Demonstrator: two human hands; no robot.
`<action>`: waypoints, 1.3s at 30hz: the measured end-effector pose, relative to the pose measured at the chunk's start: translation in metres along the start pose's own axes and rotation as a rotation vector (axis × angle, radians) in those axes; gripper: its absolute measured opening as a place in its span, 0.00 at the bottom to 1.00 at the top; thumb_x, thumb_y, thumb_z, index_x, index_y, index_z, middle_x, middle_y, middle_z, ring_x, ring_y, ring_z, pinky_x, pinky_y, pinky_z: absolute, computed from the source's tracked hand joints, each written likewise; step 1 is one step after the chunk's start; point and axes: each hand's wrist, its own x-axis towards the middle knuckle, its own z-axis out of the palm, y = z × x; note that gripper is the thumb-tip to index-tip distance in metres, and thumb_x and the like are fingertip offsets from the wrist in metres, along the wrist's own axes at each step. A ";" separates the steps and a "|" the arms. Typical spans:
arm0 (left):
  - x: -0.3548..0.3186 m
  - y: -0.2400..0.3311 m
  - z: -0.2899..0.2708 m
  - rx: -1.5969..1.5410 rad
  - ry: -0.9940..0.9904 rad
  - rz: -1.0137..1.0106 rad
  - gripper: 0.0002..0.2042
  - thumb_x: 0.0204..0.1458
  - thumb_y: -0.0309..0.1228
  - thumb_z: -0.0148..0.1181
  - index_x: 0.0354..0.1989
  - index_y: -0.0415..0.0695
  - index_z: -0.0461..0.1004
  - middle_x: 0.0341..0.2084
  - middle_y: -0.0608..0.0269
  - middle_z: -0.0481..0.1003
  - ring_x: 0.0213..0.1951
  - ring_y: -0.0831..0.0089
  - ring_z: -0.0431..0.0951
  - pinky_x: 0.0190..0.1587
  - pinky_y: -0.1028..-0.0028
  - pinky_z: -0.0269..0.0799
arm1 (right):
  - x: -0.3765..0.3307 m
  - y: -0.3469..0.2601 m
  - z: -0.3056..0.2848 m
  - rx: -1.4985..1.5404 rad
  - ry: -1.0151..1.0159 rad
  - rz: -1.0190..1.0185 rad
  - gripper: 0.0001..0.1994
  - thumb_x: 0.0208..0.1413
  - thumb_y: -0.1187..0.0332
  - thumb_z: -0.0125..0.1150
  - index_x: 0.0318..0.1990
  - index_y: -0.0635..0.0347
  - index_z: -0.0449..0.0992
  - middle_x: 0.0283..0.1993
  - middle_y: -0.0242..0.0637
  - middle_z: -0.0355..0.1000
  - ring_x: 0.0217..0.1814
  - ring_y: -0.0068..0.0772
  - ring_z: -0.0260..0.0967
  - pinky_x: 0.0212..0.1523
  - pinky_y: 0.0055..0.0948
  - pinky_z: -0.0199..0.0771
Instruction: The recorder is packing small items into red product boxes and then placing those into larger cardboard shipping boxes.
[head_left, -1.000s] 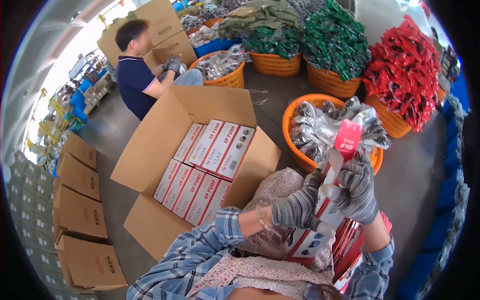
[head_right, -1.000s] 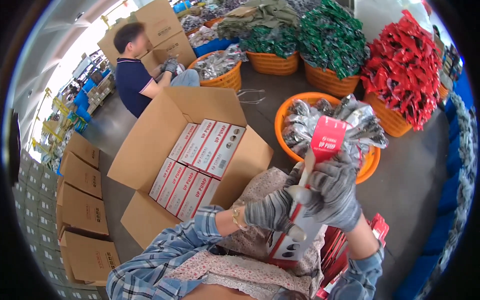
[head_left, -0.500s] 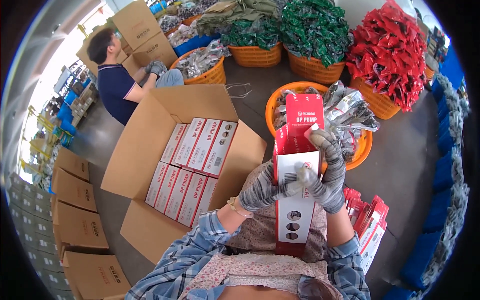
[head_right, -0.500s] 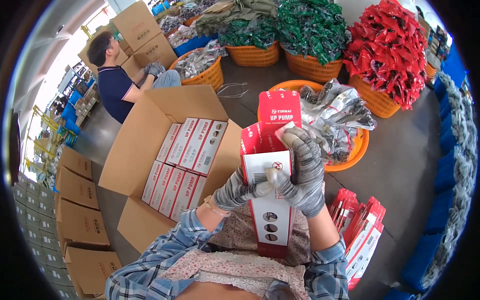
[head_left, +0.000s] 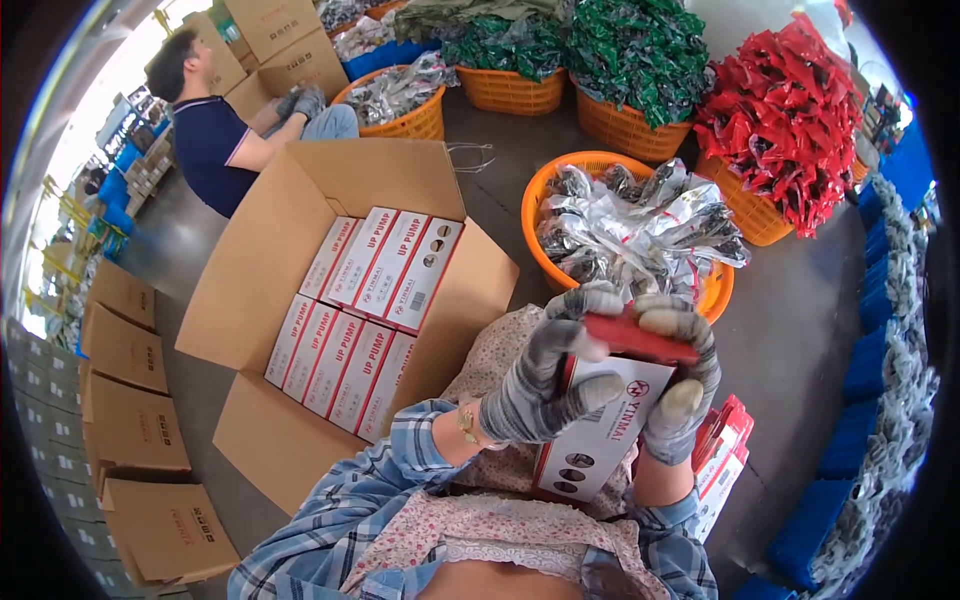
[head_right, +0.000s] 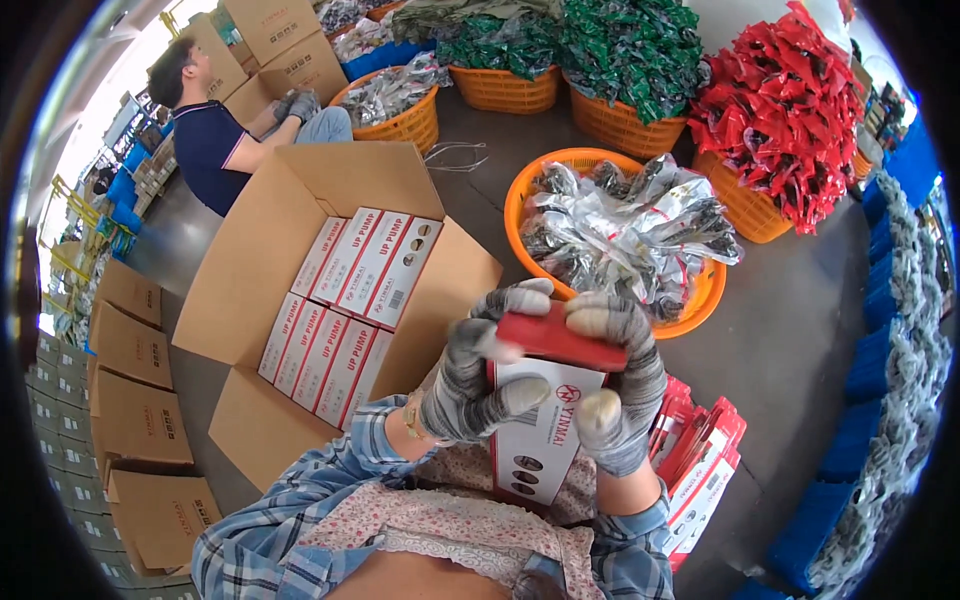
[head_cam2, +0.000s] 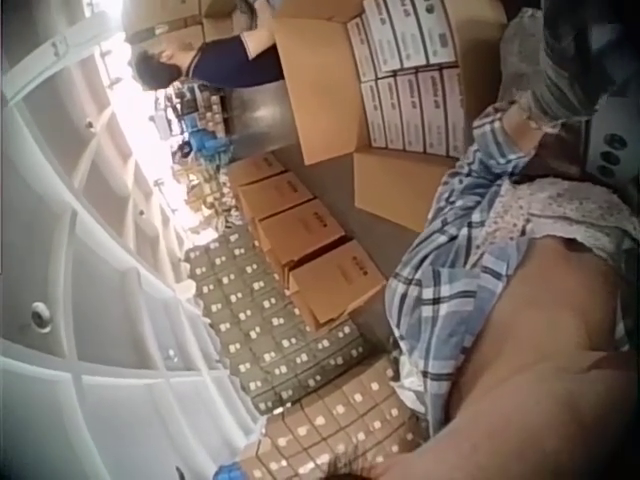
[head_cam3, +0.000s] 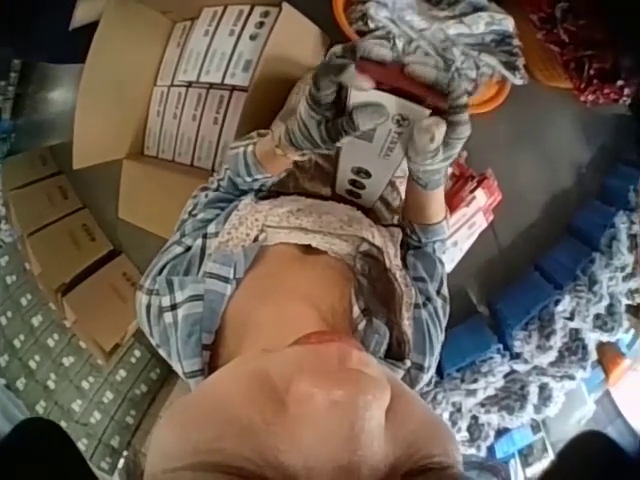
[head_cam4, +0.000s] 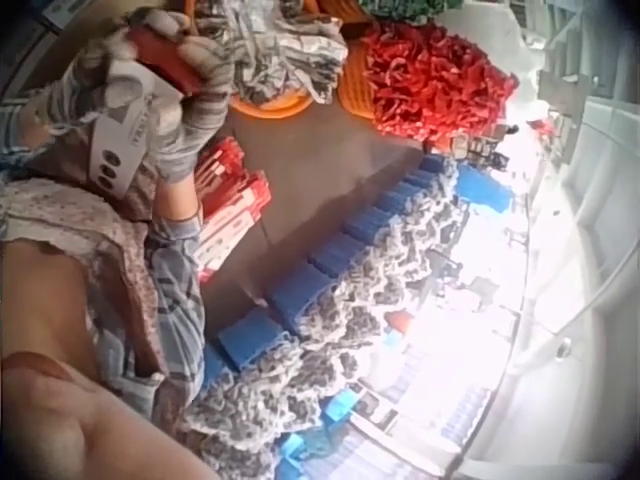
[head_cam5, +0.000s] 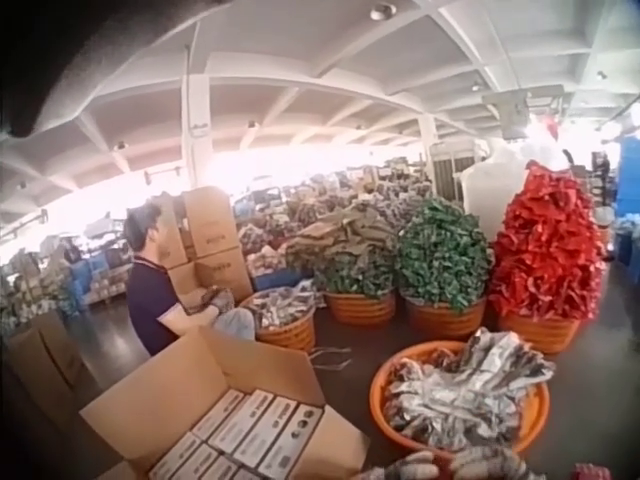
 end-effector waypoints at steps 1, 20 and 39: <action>-0.004 0.001 0.000 0.000 0.006 0.000 0.25 0.46 0.35 0.67 0.51 0.49 0.61 0.51 0.53 0.66 0.59 0.61 0.61 0.60 0.59 0.58 | -0.005 0.003 -0.007 -0.015 -0.179 0.026 0.20 0.49 0.54 0.64 0.40 0.63 0.71 0.49 0.46 0.69 0.57 0.39 0.62 0.61 0.40 0.55; -0.014 0.032 0.006 -0.108 0.137 -0.339 0.09 0.56 0.28 0.54 0.44 0.44 0.67 0.42 0.54 0.72 0.46 0.66 0.70 0.55 0.60 0.62 | -0.029 -0.030 0.014 -0.268 0.011 0.295 0.17 0.60 0.54 0.51 0.38 0.62 0.70 0.43 0.42 0.71 0.47 0.34 0.66 0.56 0.36 0.61; -0.025 -0.055 -0.075 -0.580 0.426 -0.906 0.22 0.53 0.39 0.58 0.55 0.46 0.65 0.51 0.61 0.69 0.47 0.68 0.73 0.50 0.70 0.72 | -0.064 0.063 -0.016 -0.576 -0.437 0.191 0.21 0.63 0.57 0.46 0.59 0.58 0.62 0.61 0.45 0.61 0.66 0.42 0.55 0.66 0.48 0.49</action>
